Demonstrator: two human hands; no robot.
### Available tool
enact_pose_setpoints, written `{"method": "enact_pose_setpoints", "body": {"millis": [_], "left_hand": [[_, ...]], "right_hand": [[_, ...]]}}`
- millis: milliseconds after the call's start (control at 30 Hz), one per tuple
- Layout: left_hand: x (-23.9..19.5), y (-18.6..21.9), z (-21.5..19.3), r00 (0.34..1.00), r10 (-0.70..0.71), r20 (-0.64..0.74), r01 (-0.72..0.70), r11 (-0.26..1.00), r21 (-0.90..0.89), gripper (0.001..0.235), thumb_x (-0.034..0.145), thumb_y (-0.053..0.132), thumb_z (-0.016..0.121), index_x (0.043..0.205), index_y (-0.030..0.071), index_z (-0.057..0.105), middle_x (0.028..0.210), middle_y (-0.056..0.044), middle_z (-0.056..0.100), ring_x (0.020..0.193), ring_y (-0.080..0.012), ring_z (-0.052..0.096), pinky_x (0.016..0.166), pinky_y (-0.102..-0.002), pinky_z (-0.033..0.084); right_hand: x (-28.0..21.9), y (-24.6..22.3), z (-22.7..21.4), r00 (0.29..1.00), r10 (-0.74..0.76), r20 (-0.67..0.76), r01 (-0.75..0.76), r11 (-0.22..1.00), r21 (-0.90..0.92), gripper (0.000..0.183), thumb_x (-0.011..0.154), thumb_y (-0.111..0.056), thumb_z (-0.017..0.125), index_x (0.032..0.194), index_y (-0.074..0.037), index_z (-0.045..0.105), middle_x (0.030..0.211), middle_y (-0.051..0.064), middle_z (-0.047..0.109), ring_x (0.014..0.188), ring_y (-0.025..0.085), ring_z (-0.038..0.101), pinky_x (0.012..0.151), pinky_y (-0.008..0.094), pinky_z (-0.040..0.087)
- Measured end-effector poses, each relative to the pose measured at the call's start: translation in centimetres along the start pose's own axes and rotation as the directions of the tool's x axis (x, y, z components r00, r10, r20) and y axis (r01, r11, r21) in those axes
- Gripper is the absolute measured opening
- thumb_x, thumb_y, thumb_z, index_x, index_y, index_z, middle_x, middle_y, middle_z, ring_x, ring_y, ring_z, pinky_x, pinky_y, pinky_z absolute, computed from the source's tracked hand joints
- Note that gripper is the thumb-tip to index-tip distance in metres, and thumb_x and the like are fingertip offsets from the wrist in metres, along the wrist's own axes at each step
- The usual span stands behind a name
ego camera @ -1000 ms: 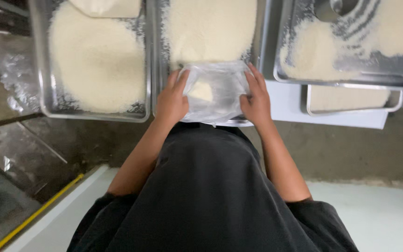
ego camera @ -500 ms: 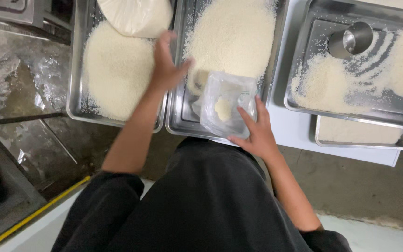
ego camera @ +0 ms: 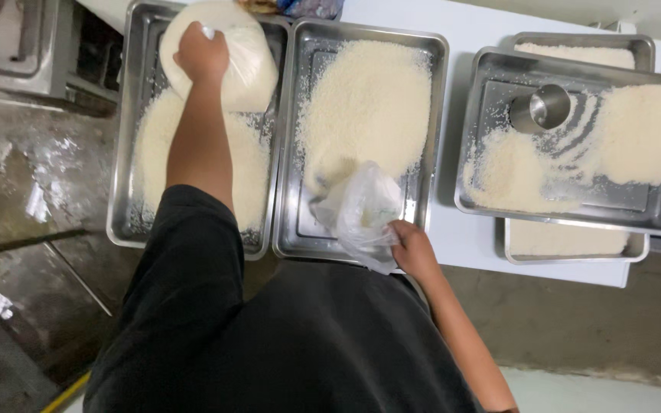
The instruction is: The person uses a metal measuring cup to transfer rice from trays and bags into a small plastic bag, then uses a ring mold inside the plastic bag to press and portion the rice.
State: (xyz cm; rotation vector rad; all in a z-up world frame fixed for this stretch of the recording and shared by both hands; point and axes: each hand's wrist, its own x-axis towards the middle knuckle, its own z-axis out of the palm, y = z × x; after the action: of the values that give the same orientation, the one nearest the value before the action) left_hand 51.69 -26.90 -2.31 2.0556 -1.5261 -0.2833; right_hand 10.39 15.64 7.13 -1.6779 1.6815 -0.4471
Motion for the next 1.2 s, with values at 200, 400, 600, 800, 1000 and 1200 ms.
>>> {"method": "enact_pose_setpoints", "body": {"millis": [200,400,600,800,1000,1200], "left_hand": [[2.4,0.5,-3.8,0.932,0.091,-0.351,-0.153,0.976,-0.154,0.009,0.071,0.011,0.066,0.074,0.003,0.067,0.071,-0.022,0.068,0.067,-0.0429,0.066,0.060,-0.049,0.053],[-5.1,5.8,-11.7,0.975,0.105,-0.198,-0.173,0.915,-0.366,0.024,0.075,-0.002,0.064,0.066,-0.002,0.041,0.061,-0.017,0.040,0.057,-0.0204,0.038,0.051,-0.042,0.026],[-15.6,13.4,-24.2,0.980,0.159,0.121,-0.037,0.739,-0.673,0.016,0.084,-0.001,0.064,0.072,0.003,0.055,0.068,-0.002,0.055,0.062,-0.0076,0.048,0.052,-0.029,0.031],[-27.7,16.4,-21.3,0.964,0.077,0.254,0.116,0.740,-0.663,0.010,0.079,0.003,0.069,0.073,0.003,0.061,0.065,0.000,0.058,0.059,-0.0077,0.052,0.053,-0.029,0.042],[-36.8,16.9,-14.4,0.939,0.048,0.340,0.181,0.772,-0.609,0.019,0.077,0.005,0.071,0.072,0.001,0.053,0.060,-0.004,0.045,0.058,-0.0107,0.043,0.051,-0.033,0.038],[-41.2,16.7,-9.2,0.809,0.066,0.585,0.405,0.659,-0.634,0.018,0.078,0.007,0.074,0.083,-0.001,0.058,0.071,-0.004,0.055,0.066,-0.0101,0.051,0.058,-0.030,0.043]], "right_hand": [[0.7,-3.6,-5.1,0.968,-0.050,-0.245,0.143,0.913,0.382,0.011,0.102,-0.007,0.055,0.106,-0.002,0.063,0.097,0.009,0.066,0.092,0.023,0.062,0.085,0.035,0.051],[4.1,-5.2,-12.4,0.855,0.255,-0.451,0.089,0.786,0.612,0.013,0.109,-0.014,0.053,0.104,-0.010,0.063,0.097,-0.001,0.060,0.087,0.009,0.056,0.074,0.022,0.046],[14.6,-3.6,-16.0,0.825,0.039,-0.563,0.481,0.474,0.738,0.005,0.110,-0.008,0.060,0.105,-0.008,0.062,0.094,-0.002,0.058,0.083,0.008,0.051,0.070,0.024,0.039],[21.0,-1.6,-14.4,0.823,-0.025,-0.567,0.314,0.852,0.419,0.013,0.118,-0.014,0.064,0.109,-0.004,0.069,0.092,0.004,0.062,0.080,0.013,0.049,0.070,0.028,0.041],[11.9,-3.6,-13.0,0.704,-0.506,-0.499,0.373,0.861,-0.346,0.070,0.070,-0.012,0.085,0.132,0.006,0.058,0.132,0.039,0.046,0.119,0.049,0.048,0.095,0.051,0.045],[3.2,-2.0,-9.7,0.966,-0.154,-0.210,0.231,0.880,0.416,0.021,0.099,-0.004,0.075,0.119,-0.004,0.071,0.115,0.011,0.068,0.104,0.020,0.068,0.095,0.032,0.059]]}}
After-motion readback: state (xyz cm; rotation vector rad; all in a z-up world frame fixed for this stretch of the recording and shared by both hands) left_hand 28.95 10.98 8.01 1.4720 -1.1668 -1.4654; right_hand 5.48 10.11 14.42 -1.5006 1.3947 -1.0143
